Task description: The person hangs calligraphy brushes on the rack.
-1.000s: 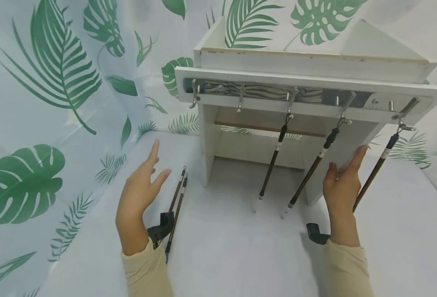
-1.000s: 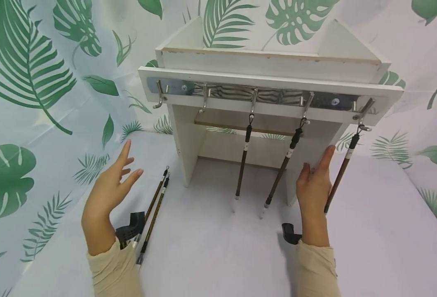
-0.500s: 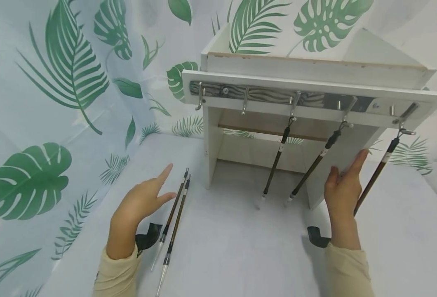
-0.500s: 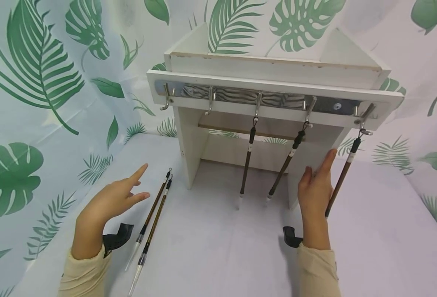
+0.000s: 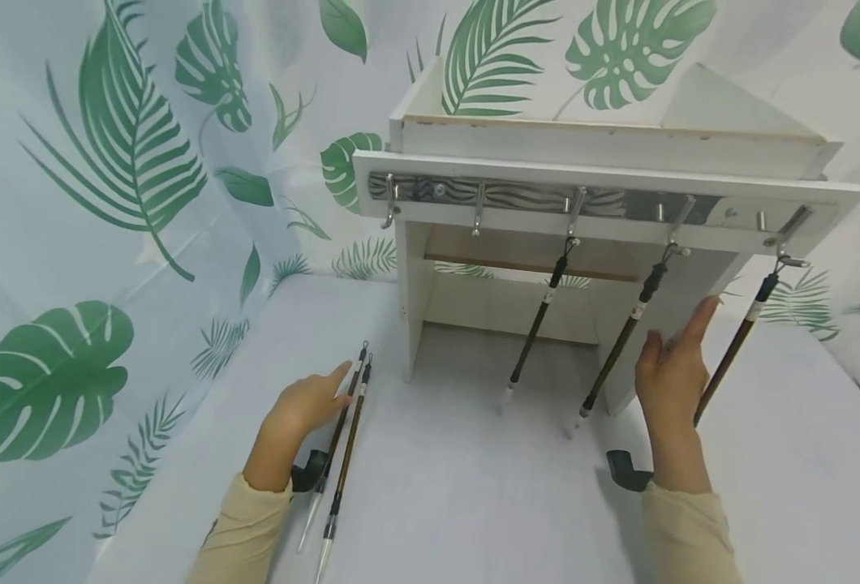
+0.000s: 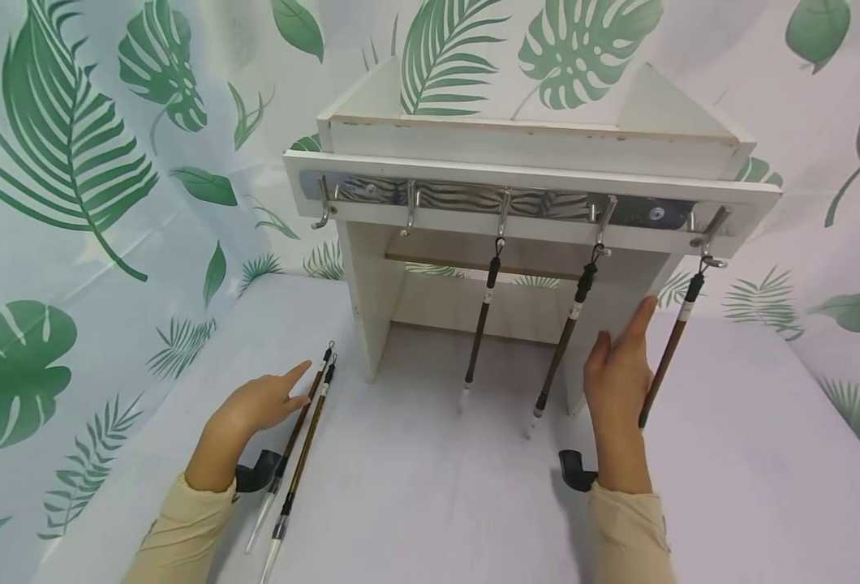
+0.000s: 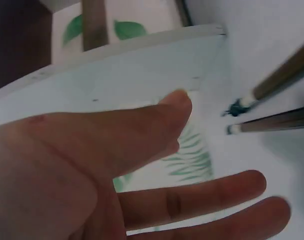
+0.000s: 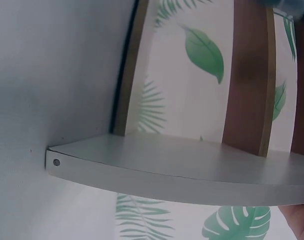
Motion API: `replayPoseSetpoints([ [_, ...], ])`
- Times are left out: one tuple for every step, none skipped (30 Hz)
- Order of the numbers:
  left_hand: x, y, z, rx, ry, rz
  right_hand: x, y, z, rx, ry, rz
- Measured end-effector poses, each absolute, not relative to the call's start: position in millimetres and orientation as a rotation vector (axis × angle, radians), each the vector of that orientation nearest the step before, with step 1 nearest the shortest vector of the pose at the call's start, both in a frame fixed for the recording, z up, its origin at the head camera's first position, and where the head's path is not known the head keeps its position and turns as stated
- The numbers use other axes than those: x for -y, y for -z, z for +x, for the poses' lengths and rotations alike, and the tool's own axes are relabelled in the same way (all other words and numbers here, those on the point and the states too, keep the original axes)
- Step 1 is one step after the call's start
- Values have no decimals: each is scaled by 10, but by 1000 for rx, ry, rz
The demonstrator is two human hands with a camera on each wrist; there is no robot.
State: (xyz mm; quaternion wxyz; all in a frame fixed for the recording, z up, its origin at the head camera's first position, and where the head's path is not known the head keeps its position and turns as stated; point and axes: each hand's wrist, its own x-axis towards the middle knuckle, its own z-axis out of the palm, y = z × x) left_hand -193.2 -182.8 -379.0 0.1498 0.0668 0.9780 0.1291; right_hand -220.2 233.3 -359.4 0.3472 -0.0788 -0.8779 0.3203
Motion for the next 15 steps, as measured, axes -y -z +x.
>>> replayPoseSetpoints([
  [1821, 3842, -1940, -2799, -357, 162, -2336, 3599, -2193, 2282, -824, -211],
  [1810, 3888, -1945, -2790, -357, 139, -2342, 3604, -2184, 2283, -815, -215],
  [1799, 3928, -1949, -2785, -355, 126, -2349, 3607, -2175, 2281, -811, -216],
  [1791, 3965, -1951, -2786, -349, 124, -2357, 3612, -2168, 2276, -808, -213],
  [1781, 3993, -1952, -2789, -346, 122, -2362, 3617, -2163, 2272, -807, -208],
  [1774, 4013, -1951, -2793, -347, 123, -2365, 3620, -2160, 2268, -808, -198],
  [1769, 4033, -1953, -2798, -343, 124, -2367, 3625, -2162, 2264, -810, -185],
  [1768, 4051, -1954, -2808, -341, 128, -2367, 3630, -2167, 2263, -810, -175],
  [1768, 4064, -1956, -2816, -332, 132, -2365, 3632, -2173, 2260, -811, -167],
  [1772, 4080, -1959, -2823, -332, 132, -2362, 3635, -2181, 2261, -808, -164],
  [1772, 4089, -1963, -2826, -332, 129, -2359, 3634, -2190, 2261, -807, -164],
  [1775, 4101, -1969, -2829, -331, 131, -2355, 3634, -2199, 2263, -804, -167],
  [1779, 4115, -1975, -2831, -330, 128, -2351, 3638, -2206, 2262, -806, -172],
  [1782, 4127, -1981, -2829, -332, 125, -2345, 3642, -2211, 2263, -810, -181],
  [1785, 4137, -1988, -2823, -336, 118, -2338, 3650, -2214, 2265, -812, -185],
])
